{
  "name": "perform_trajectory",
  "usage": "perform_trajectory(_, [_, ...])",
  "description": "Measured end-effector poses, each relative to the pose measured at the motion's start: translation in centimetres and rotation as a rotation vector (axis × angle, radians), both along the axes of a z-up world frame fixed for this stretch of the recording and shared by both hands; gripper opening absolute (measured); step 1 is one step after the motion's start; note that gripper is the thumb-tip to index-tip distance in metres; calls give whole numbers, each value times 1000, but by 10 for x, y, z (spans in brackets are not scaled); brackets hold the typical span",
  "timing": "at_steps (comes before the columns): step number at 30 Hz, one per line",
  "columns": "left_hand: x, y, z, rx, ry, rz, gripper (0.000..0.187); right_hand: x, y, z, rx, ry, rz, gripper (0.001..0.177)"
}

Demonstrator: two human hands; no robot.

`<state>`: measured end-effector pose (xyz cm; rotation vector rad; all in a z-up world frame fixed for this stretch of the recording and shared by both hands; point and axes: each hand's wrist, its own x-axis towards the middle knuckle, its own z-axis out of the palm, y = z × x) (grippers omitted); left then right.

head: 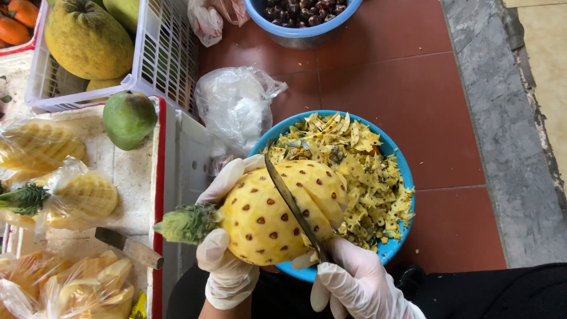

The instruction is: Carving spiral grooves into a peeled pineapple to remove the eyes using a knife

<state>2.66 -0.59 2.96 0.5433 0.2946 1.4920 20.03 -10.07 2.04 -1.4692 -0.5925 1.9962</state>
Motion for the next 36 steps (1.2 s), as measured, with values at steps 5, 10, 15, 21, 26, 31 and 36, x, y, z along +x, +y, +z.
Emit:
perform_trajectory(5, [0, 3, -8, 12, -154, -75, 43, 13, -1, -12, 537, -200, 252, 85])
perform_trajectory(10, [-4, 1, -11, -52, -243, -88, 40, 12, -10, -1, 6, 728, -262, 66])
perform_trajectory(15, [-7, -1, -24, -108, -243, -20, 39, 9, -8, 13, 31, 320, -196, 82])
perform_trajectory(21, [-9, 0, -29, -146, -286, -16, 40, 18, -5, -2, -792, 706, -602, 75])
perform_trajectory(26, [-10, -2, -31, -124, -93, 84, 51, 29, -6, -13, -1022, 1127, -722, 67])
perform_trajectory(31, [-9, -2, -28, -134, -87, 100, 54, 11, -3, 9, -281, 425, -321, 83])
perform_trajectory(36, [-8, 1, -25, -139, -226, -2, 38, 21, -1, 2, -1219, 1392, -807, 61])
